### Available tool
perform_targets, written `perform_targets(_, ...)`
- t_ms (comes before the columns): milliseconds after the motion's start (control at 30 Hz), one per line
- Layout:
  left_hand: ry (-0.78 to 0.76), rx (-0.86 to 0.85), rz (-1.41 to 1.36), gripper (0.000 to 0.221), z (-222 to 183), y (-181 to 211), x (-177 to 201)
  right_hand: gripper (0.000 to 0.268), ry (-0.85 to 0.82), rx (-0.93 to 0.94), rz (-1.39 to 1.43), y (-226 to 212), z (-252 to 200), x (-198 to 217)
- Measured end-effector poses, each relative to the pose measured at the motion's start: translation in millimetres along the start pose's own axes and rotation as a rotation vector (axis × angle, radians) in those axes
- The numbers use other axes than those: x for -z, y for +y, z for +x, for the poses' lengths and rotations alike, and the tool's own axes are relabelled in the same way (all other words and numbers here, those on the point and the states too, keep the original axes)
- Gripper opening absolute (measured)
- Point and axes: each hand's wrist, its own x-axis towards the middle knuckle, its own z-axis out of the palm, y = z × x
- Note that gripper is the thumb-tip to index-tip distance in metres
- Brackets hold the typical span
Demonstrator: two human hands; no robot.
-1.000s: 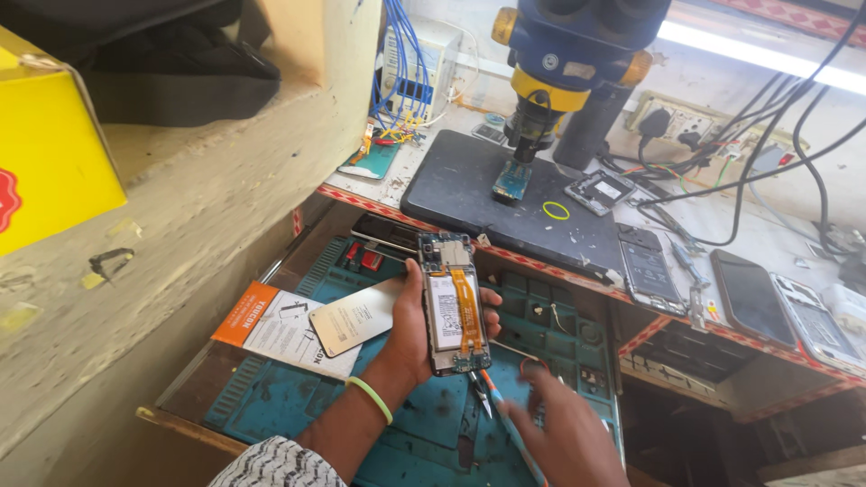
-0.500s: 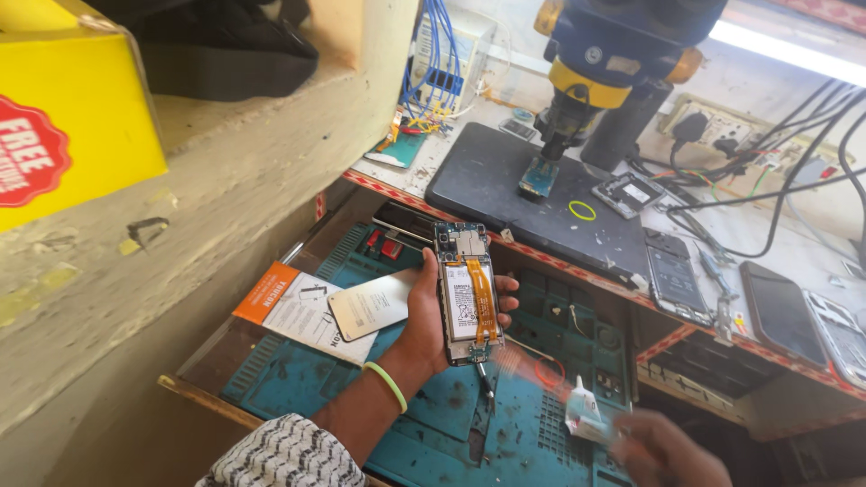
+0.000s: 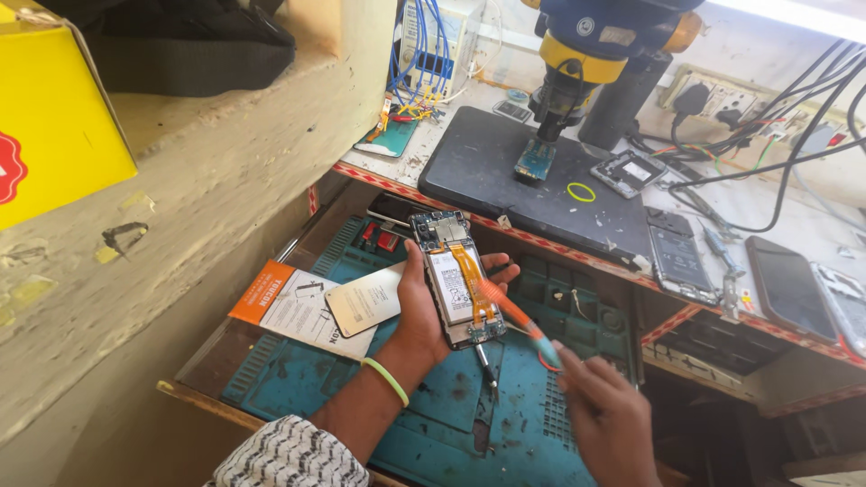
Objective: The person uses a metal pry tool to separate the screen assembly from the smartphone's frame. They then use a toothbrush to clean the internal components and the back of the screen. Finally, they place the disassembled phone parts on the workbench.
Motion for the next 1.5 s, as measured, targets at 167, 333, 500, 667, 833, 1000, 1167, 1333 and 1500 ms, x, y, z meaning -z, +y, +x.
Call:
perform_targets(167,0.002,-0.041,0.022,0.102,-2,4,-2,0.044,-0.265,0.132,-0.025,21,-20,-6)
perform_targets(333,-0.033,0.000,-0.105,0.108,0,4,7,0.047,0.026,-0.031,0.020,43,-27,-14)
perform_targets(500,0.017,-0.061,-0.005,0.101,2,6,16,0.050,-0.019,-0.068,0.035,43,-40,-17)
perform_targets(667,0.066,-0.067,-0.004,0.096,4,2,8,0.058,-0.123,0.233,0.072,61,-46,-18)
perform_targets(833,-0.048,0.060,0.013,0.097,3,2,3,0.057,0.009,0.001,0.080,63,-51,-23)
perform_targets(1000,-0.146,0.181,0.200,0.087,-3,-2,-5,0.028,0.038,0.377,-0.051,39,-42,-1)
perform_targets(1167,-0.300,0.411,0.018,0.090,-5,-3,-3,0.044,0.284,0.088,0.037,0,4,24)
perform_targets(1333,-0.361,0.485,0.094,0.089,-3,-4,3,0.044,0.192,0.235,-0.147,-7,31,36)
perform_targets(1500,-0.377,0.530,-0.018,0.088,-6,-4,2,0.040,0.390,0.174,-0.167,-11,39,45)
